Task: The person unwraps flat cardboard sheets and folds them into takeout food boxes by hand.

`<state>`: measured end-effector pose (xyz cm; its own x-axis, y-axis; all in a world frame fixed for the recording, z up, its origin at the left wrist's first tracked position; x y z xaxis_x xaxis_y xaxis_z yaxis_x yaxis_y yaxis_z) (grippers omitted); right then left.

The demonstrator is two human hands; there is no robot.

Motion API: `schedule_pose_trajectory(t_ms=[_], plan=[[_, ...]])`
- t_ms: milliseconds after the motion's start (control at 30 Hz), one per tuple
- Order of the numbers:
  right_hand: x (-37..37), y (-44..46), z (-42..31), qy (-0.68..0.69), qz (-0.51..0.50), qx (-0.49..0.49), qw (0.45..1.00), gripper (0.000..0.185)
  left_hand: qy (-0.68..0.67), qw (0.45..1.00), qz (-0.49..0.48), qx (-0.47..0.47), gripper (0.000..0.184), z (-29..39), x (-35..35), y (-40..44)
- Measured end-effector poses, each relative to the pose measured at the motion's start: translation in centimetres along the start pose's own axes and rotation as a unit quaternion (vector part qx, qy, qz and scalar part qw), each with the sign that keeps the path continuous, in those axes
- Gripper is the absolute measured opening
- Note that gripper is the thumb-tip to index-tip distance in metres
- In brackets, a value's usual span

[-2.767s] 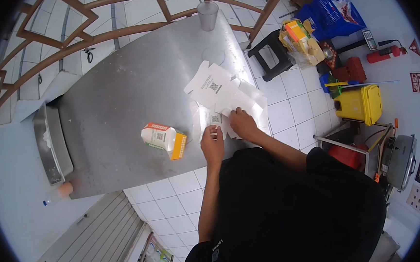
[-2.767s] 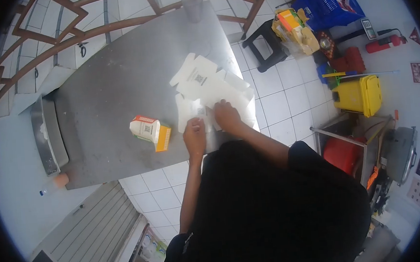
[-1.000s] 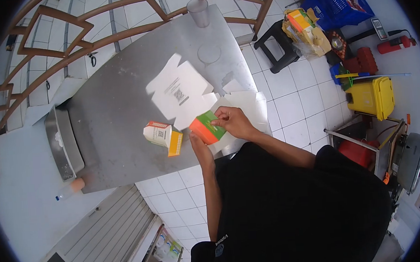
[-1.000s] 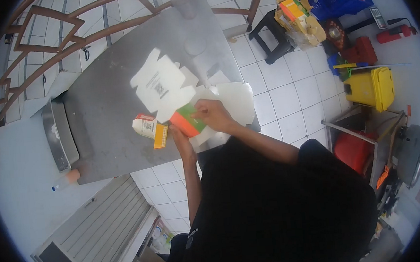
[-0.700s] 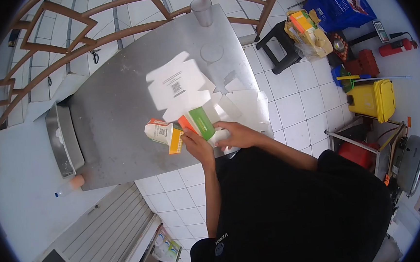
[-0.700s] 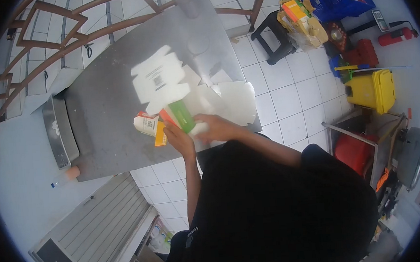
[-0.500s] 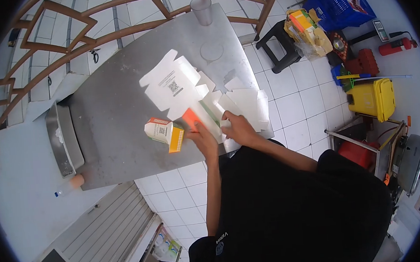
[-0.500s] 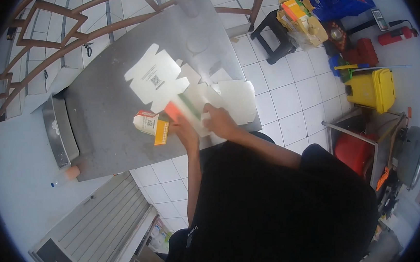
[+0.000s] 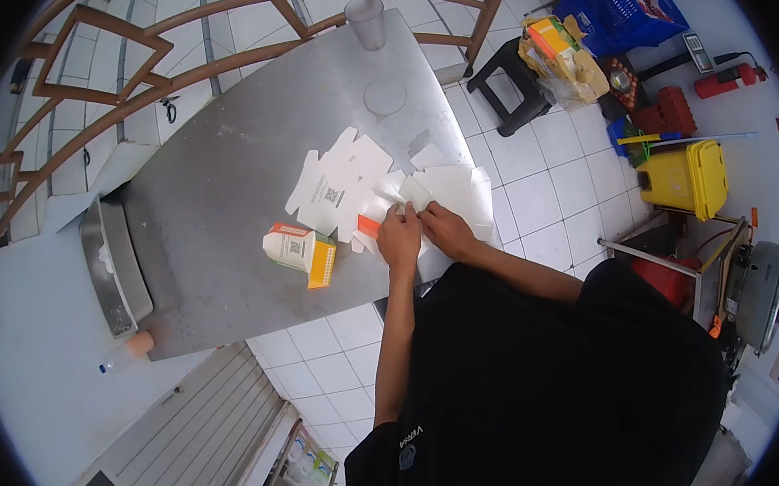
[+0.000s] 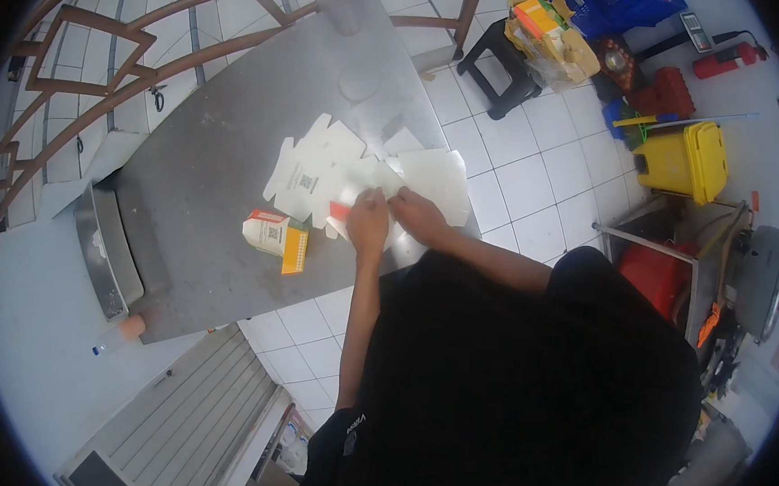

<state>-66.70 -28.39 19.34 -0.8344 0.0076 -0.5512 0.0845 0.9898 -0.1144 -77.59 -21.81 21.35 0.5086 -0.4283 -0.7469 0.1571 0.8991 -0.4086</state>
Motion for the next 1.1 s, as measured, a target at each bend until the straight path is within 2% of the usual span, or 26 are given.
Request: schedule_pose_trajectory(t_ms=[100,200,300,333,433,533,600,667,700,800,833,900,933,1000,1033,1100], plan=[[-0.2,-0.3,-0.2,0.108,0.013,-0.034,0.994,0.020,0.006,0.991,0.054,0.123,0.042,-2.1,2.4,0.8],[0.0,0.1,1.2,0.231,0.080,0.090,0.965,0.026,0.012,0.982,-0.005,0.189,0.036,-2.5,3.3,-0.3],[-1.5,1.2,2.7,0.181,0.133,0.201,0.954,0.019,0.160,0.969,0.017,0.188,0.034,-0.8,2.3,-2.5],[-1.4,1.9,2.4,0.139,0.100,0.177,0.969,0.019,0.196,0.963,0.013,0.185,0.037,0.1,1.6,-3.2],[-0.1,3.1,1.1,-0.051,0.111,-0.031,0.992,0.022,0.282,0.944,0.016,0.173,0.042,1.0,0.4,-4.3],[0.3,4.4,1.7,0.041,0.080,-0.025,0.996,0.025,0.303,0.937,0.058,0.164,0.043,-1.1,1.2,-3.7],[0.9,4.2,3.3,0.127,0.029,0.093,0.987,0.025,0.281,0.937,0.103,0.179,0.043,-2.2,1.1,-3.6],[1.4,3.6,4.5,0.225,0.001,0.191,0.955,0.026,0.243,0.934,0.155,0.209,0.038,-1.9,0.0,-4.3],[1.7,3.0,5.0,0.280,-0.004,0.228,0.932,0.026,0.224,0.932,0.180,0.223,0.036,-1.1,-1.0,-4.9],[2.4,2.2,5.1,0.417,-0.012,0.320,0.851,0.025,0.232,0.921,0.183,0.253,0.027,0.7,-2.1,-5.5],[2.4,1.8,4.8,0.457,-0.010,0.348,0.818,0.026,0.197,0.928,0.180,0.259,0.026,0.2,-1.9,-5.0],[1.9,1.8,4.3,0.467,0.006,0.330,0.820,0.023,0.124,0.939,0.169,0.274,0.026,-0.5,-1.7,-4.0],[1.5,2.0,4.2,0.470,0.015,0.319,0.823,0.022,0.107,0.955,0.140,0.239,0.027,-1.1,-1.6,-3.4],[0.2,2.5,3.5,0.358,0.004,0.239,0.902,0.019,0.074,0.981,0.078,0.163,0.027,-2.6,-1.4,-2.8],[-0.1,2.7,2.9,0.299,-0.003,0.197,0.934,0.019,0.074,0.981,0.083,0.156,0.027,-2.7,-1.7,-2.7],[-1.0,2.9,1.4,0.202,0.044,0.118,0.971,0.019,0.072,0.982,0.095,0.143,0.027,-2.7,-2.2,-2.0]])
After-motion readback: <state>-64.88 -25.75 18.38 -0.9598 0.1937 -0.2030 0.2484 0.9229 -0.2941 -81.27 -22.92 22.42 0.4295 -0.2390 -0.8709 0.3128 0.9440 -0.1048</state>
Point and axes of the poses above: each hand's wrist, its own y-axis towards the middle knuckle, its own x-axis out of the palm, z = x × y, the point moved 8 cm from there along y, towards the middle knuckle, and after that the axes turned 7 degrees about y, right-handed, at the moved point
